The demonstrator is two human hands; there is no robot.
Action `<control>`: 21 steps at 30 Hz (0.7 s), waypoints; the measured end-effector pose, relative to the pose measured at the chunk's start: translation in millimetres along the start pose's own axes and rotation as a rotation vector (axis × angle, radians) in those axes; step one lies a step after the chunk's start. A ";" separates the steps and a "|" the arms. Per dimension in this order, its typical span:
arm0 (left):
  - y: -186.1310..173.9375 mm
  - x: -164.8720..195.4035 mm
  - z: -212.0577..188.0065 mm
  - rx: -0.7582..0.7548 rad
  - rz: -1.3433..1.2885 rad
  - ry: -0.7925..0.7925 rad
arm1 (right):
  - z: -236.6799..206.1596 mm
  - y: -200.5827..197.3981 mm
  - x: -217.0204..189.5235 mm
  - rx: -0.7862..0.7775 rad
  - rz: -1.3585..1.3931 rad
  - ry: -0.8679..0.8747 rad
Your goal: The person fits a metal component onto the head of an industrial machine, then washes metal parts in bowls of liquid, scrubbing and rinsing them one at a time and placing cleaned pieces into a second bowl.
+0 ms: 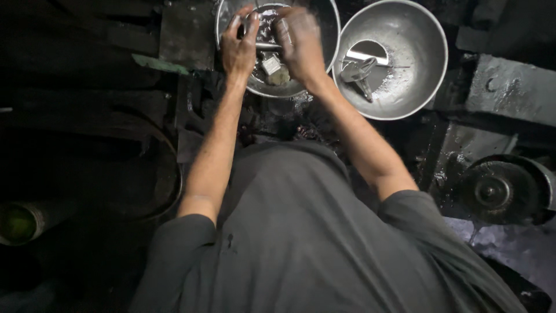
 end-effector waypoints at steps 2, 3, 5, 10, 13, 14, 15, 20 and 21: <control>3.7 -2.0 -1.0 0.012 -0.040 0.041 | -10.3 10.5 -33.5 -0.125 -0.356 -0.434; 6.6 -5.4 -0.9 0.005 -0.026 0.006 | -9.0 10.8 -38.3 -0.103 -0.400 -0.469; 10.6 -10.0 -1.3 -0.017 0.002 -0.079 | -6.8 12.2 -41.1 -0.071 -0.487 -0.529; 17.5 3.6 -7.0 -0.333 0.056 0.232 | -12.2 33.1 12.6 -0.861 0.216 0.004; 12.9 14.4 -15.1 -0.452 -0.116 0.254 | -32.8 33.9 28.8 -1.072 1.000 0.453; 12.3 18.6 -17.5 -0.470 -0.206 0.236 | -40.0 34.0 30.7 -1.121 1.294 0.659; 12.4 23.5 -18.6 -0.462 -0.205 0.264 | -41.2 34.3 33.5 -1.092 1.321 0.641; 12.9 34.9 -15.2 -0.466 -0.108 0.329 | -32.6 37.4 32.5 -0.790 0.987 0.409; 12.4 34.4 -13.5 -0.458 -0.064 0.349 | -27.6 33.7 24.8 -0.700 0.775 0.189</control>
Point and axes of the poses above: each hand's wrist, its own z-axis towards the middle knuckle, its own y-axis out of the palm, x = y × z, the point moved 5 cm from there along z, towards the middle knuckle, and after that the axes turned 5 degrees about x, right-handed, at the moved point
